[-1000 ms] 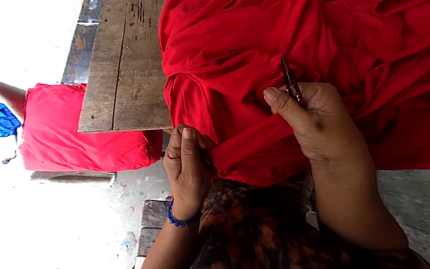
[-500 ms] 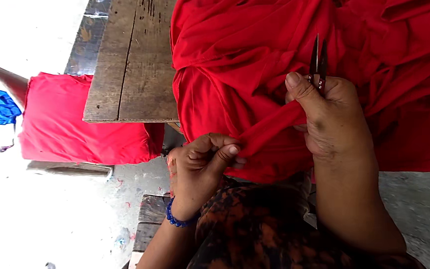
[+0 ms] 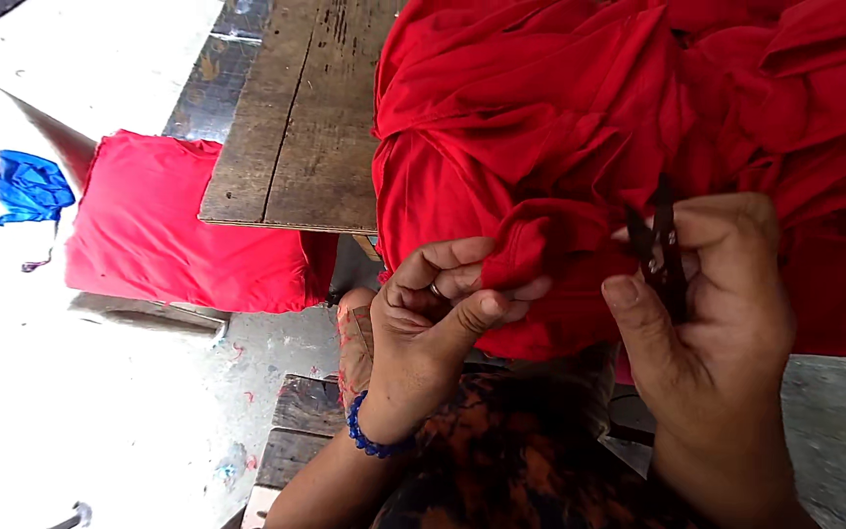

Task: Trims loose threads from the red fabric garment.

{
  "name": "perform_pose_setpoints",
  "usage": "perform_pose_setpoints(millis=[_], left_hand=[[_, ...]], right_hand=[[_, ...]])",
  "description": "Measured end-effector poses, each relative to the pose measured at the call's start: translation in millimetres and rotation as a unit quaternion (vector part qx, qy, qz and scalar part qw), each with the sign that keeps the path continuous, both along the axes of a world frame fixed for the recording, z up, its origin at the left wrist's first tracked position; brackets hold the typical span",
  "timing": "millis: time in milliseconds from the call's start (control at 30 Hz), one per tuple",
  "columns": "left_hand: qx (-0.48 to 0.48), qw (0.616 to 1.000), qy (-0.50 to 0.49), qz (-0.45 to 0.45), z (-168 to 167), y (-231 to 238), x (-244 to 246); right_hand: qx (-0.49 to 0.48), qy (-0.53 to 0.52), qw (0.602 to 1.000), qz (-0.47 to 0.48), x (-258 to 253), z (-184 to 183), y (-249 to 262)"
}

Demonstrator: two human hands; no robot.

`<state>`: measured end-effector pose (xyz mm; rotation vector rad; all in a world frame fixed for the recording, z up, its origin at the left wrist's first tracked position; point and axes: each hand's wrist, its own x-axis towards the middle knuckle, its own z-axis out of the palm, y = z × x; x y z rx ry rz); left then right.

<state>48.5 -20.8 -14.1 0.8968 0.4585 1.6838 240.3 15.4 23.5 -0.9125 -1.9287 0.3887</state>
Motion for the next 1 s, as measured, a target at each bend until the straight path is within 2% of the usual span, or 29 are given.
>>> perform_pose_setpoints(millis=[200, 633, 800, 867, 900, 933, 1000], left_hand=[[0.024, 0.996, 0.024, 0.080, -1.5, -1.6, 7.5], [0.024, 0.993, 0.081, 0.083, -5.9, -7.3, 11.8], [0.028, 0.993, 0.088, 0.077, -7.2, -6.6, 12.5], [0.022, 0.993, 0.091, 0.072, -5.3, -6.8, 10.1], [0.024, 0.991, 0.104, 0.075, -4.2, -7.2, 7.5], [0.034, 0.987, 0.129, 0.090, -3.0, -8.0, 4.4], [0.081, 0.963, 0.211, 0.149, 2.2, -12.6, -2.8]], right_hand=[[0.009, -0.033, 0.999, -0.025, 1.2, -11.6, -25.2], [0.083, -0.122, 0.987, -0.065, -20.2, -15.4, -22.1], [0.086, -0.100, 0.989, -0.070, -18.0, -17.6, -19.6], [0.006, -0.044, 0.999, -0.012, -13.7, -19.4, -18.0], [-0.059, -0.002, 0.997, 0.052, -11.3, -21.3, -16.1], [-0.133, 0.046, 0.981, 0.132, -9.4, -23.6, -13.3], [-0.243, 0.126, 0.924, 0.266, -7.4, -25.3, -5.6]])
